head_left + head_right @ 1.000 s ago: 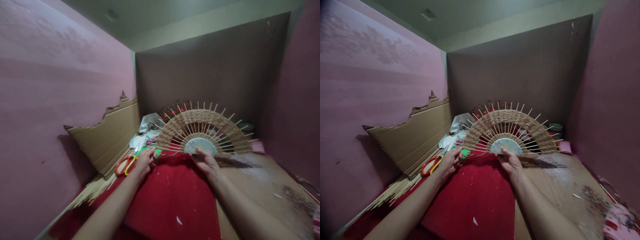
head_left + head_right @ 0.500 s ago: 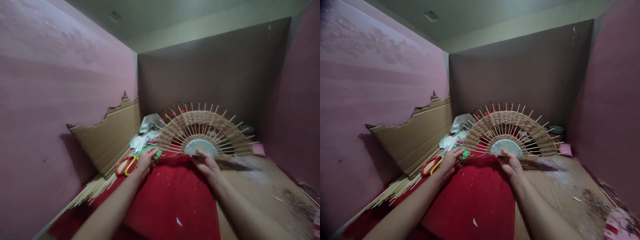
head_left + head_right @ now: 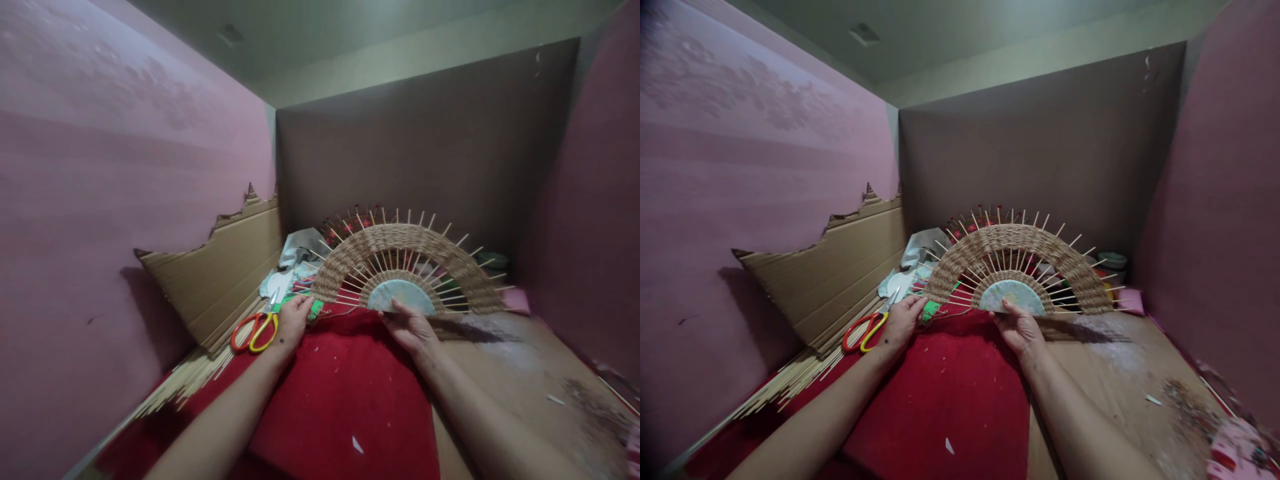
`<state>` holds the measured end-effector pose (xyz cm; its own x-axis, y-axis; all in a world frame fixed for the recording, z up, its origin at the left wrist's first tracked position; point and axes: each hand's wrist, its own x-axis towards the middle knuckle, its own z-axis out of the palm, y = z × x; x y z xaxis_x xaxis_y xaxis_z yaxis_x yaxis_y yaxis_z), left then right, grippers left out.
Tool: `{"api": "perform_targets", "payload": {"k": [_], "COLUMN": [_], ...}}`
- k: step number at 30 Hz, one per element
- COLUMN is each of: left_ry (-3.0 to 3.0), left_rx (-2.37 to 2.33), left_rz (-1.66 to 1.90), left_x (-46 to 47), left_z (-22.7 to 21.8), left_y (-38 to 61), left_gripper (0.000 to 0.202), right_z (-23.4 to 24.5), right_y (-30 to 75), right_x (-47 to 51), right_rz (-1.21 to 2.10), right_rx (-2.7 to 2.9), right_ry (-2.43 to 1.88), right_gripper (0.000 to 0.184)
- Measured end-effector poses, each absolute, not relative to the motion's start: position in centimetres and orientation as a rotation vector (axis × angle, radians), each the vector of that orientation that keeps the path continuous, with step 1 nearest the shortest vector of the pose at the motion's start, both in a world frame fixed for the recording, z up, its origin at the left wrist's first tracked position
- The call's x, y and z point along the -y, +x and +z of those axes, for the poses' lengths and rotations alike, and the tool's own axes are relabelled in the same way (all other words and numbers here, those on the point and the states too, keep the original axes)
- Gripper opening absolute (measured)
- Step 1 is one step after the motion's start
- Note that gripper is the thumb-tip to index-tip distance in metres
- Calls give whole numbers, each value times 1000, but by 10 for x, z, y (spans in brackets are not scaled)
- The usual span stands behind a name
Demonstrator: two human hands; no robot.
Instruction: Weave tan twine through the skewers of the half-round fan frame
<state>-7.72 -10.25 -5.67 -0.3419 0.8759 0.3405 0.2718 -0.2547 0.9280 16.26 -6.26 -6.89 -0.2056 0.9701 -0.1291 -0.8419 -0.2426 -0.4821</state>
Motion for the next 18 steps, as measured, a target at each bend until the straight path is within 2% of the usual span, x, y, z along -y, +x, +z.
{"api": "perform_targets", "payload": {"k": [18], "left_ry": [1510], "left_rx": [-1617], "left_rz": [1620], "left_x": [105], "left_z": [-55], "left_y": [-78], "left_gripper": [25], "right_z": [-66], "right_y": [162], "right_x": [63], "right_rz": [1772], "right_rx": [339], "right_ry": [-463], "right_gripper": [18]}}
